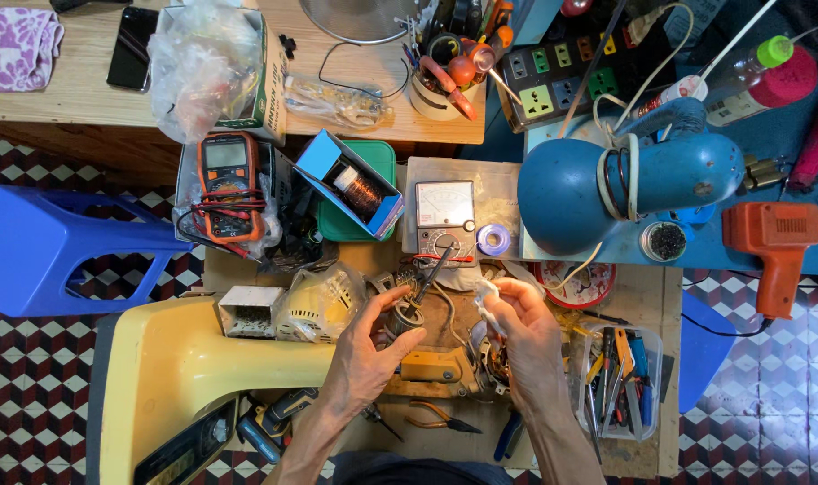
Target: The person cleans a small cylindrical electrical component with a cloth, then uses a screwdriver to adjust internal parts. They measure the component with a ruler and continue to manipulate it with both hands, occasionally picking up and setting down tools on the workbench.
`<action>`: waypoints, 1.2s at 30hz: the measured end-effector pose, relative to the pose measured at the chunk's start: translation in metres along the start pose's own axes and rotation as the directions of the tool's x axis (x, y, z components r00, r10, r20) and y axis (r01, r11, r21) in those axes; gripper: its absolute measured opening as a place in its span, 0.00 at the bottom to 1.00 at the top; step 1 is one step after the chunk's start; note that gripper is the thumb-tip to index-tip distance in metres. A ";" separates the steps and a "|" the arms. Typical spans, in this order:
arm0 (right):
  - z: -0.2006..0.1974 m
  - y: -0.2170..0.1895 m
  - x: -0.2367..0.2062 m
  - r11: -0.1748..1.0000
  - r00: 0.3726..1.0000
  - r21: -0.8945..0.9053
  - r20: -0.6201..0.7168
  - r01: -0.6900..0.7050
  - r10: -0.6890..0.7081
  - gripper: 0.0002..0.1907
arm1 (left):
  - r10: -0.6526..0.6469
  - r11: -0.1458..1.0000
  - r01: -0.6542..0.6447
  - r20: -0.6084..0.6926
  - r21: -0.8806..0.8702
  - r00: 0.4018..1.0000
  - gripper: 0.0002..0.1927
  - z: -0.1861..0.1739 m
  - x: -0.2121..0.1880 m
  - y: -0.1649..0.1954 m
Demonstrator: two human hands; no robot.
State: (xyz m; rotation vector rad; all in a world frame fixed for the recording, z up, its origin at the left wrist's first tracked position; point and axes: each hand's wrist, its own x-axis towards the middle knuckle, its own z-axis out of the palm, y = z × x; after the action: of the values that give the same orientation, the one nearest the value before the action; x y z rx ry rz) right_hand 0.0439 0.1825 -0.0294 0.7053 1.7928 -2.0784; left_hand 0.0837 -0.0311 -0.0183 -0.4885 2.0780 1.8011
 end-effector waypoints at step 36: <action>-0.038 0.098 -0.157 0.820 0.984 -0.562 0.053 -0.110 0.168 0.12 | -0.125 0.834 0.117 0.022 -0.539 0.992 0.32 0.002 -0.040 -0.049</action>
State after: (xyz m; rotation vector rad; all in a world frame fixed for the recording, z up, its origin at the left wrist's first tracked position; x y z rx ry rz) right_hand 0.2329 0.1900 -0.0283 0.5284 2.0707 -1.3515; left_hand 0.1419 -0.0345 -0.0422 -0.7586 1.4729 2.3009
